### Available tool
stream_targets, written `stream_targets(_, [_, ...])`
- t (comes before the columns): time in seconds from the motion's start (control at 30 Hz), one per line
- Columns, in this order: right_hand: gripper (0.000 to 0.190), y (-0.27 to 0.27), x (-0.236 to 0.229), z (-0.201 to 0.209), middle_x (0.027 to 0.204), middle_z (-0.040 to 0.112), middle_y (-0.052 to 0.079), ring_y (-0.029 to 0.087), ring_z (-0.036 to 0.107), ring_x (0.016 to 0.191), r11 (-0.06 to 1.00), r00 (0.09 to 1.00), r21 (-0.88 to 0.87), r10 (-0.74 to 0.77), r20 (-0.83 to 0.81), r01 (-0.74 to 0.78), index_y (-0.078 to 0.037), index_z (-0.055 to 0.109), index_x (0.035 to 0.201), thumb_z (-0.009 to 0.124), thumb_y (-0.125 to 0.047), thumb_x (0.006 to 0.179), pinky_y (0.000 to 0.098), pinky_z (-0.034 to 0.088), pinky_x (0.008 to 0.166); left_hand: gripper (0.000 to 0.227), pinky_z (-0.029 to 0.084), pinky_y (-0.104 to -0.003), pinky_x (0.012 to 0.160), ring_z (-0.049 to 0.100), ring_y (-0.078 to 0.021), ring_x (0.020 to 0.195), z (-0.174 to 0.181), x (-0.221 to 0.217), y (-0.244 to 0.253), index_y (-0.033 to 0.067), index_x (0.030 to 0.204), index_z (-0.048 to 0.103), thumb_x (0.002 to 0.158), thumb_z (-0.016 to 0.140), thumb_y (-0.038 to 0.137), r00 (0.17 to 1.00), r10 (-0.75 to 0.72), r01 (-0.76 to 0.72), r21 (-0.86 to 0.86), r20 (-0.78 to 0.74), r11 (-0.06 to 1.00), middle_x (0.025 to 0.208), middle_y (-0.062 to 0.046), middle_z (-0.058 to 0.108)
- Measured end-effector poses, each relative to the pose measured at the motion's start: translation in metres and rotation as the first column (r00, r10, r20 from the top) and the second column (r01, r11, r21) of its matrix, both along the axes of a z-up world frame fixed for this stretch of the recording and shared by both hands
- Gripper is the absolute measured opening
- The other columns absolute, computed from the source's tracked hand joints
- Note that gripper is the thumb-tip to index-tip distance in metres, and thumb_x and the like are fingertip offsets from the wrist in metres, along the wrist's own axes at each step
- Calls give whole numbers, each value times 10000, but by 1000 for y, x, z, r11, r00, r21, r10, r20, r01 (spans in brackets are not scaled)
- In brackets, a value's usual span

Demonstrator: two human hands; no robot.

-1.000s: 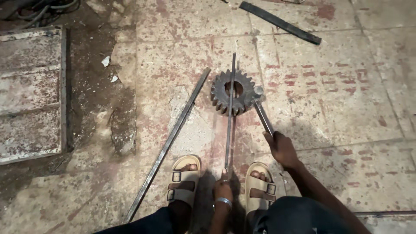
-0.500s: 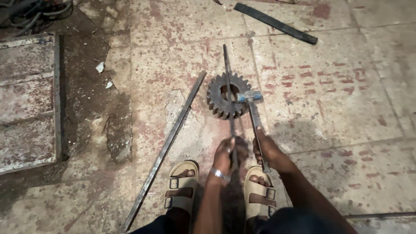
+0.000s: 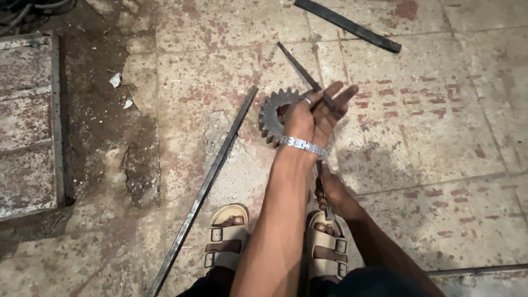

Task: The person uses a hammer and metal rod to repeatedly strike a gear lying on the floor. They adjust the gear's position and the rod placement between strikes.

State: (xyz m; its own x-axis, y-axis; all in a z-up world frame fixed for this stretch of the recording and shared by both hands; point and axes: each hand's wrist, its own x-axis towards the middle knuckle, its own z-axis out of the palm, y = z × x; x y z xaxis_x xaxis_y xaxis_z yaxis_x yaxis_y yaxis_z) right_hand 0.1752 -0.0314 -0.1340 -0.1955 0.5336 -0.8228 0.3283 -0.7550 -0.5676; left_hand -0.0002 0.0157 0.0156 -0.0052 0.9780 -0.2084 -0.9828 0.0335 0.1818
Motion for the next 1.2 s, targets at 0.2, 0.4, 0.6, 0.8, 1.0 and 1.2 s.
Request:
stream_targets(0.2, [664,-3,-4,-3,536,358,26,172,331,405,1000,999,23,-12,30,11,-149,384,694,316,-755,958,355,304,392,458,624,-311,900,728,-276,953,13,-6,1,-226,1403,445,1132,354,132,989,120,-126,72,81,989,1262,-348,652])
stream_targets(0.4, [685,-3,-3,-4,536,355,27,174,330,409,1000,1000,24,-14,26,13,-135,394,695,315,-764,954,358,308,391,459,634,-314,883,747,-277,936,28,-12,-7,-231,1406,441,1131,336,122,989,128,-135,87,79,987,1259,-344,648])
stream_targets(0.6, [655,-4,2,-13,550,378,9,151,349,417,994,998,106,-9,-66,16,-143,423,711,386,-749,959,339,310,392,533,658,-385,747,752,-326,838,3,-11,-28,-172,1204,603,975,348,236,977,-60,15,-218,-203,976,1049,-320,720])
stream_targets(0.8, [656,-2,6,-21,541,373,14,149,335,399,1000,998,25,-5,-61,6,-138,430,704,372,-739,960,339,298,376,383,462,-320,449,593,-186,506,-103,9,-78,62,1009,674,1095,412,328,978,-169,62,-601,-124,797,780,-89,694])
stream_targets(1.0, [648,-1,13,-29,538,374,18,150,334,396,1000,999,9,-9,-52,9,-135,434,699,373,-722,967,339,296,372,252,233,-292,319,346,-116,368,-218,23,-125,165,904,471,1057,475,365,888,-264,43,-503,-376,863,578,18,438])
stream_targets(1.2, [624,-1,7,-13,544,374,10,142,335,404,1000,997,26,2,-78,0,-129,446,707,409,-688,981,330,294,382,535,409,-372,545,508,-186,595,-287,53,-190,54,825,693,1126,501,452,412,-386,-306,-524,-826,795,672,-79,588])
